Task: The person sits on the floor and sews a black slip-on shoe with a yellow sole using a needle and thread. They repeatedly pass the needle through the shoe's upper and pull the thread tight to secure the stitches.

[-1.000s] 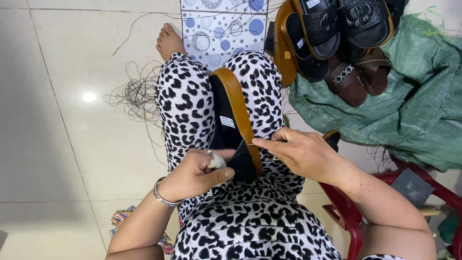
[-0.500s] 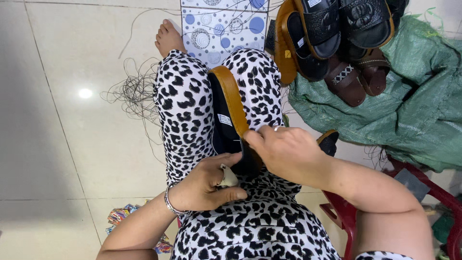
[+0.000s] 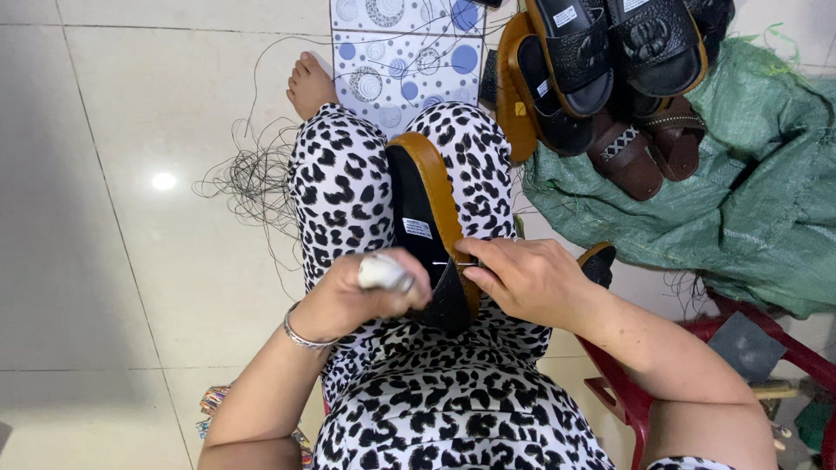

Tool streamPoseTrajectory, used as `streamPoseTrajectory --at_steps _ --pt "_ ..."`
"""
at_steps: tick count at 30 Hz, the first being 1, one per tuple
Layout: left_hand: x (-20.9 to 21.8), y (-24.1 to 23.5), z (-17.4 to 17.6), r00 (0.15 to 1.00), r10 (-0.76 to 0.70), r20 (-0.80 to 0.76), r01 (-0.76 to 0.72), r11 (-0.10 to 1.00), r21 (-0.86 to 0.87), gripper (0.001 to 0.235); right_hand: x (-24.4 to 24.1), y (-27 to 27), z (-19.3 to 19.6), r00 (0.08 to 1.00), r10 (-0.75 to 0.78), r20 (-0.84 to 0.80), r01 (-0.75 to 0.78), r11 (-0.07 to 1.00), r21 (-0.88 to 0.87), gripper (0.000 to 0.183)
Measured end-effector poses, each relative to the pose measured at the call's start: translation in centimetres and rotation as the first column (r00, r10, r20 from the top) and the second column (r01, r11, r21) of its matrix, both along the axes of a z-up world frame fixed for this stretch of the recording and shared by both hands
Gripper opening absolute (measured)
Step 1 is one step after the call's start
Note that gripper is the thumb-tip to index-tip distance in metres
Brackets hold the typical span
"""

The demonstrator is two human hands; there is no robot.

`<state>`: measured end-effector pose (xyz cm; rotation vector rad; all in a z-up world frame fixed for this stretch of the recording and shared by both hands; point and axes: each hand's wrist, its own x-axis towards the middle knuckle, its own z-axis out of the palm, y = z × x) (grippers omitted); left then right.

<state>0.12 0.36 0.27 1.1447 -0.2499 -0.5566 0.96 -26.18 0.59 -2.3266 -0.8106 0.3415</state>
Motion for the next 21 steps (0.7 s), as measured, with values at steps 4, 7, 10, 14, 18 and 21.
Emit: streamPoseTrajectory --at_steps 4,7,10,14,18,21 --pt "-0.6 -1.7 -0.6 0.973 -0.119 0.2 -0.045 0.747 0.663 0.015 -0.4 0.0 0.0 0.995 0.004 0.102 -0.003 1.0 -0.01 0.035" --pt "0.7 -2.6 1.7 0.982 -0.19 0.012 0.128 0.702 0.7 0.012 2.8 -1.2 5.8 0.984 0.157 -0.088 -0.172 0.964 -0.203 0.042" --pt "-0.7 0.9 -1.4 0.964 0.06 0.259 -0.212 0.76 0.614 0.035 3.3 -9.7 3.8 0.943 0.045 -0.33 -0.126 0.965 -0.23 0.045" --pt "-1.2 1.5 -1.0 0.958 0.249 0.141 -0.286 0.816 0.503 0.033 1.1 -7.8 0.0 0.826 -0.066 -0.56 0.007 0.994 -0.106 0.057" --pt "-0.5 3.0 0.8 0.826 0.485 0.288 -0.562 0.753 0.342 0.037 0.4 -2.5 -0.3 0.707 0.249 -0.662 0.241 0.795 0.556 0.019" --pt "-0.3 3.5 2.3 0.822 0.396 0.41 -0.558 0.704 0.439 0.033 0.9 -2.5 1.4 0.725 0.301 -0.62 0.072 0.862 0.502 0.021"
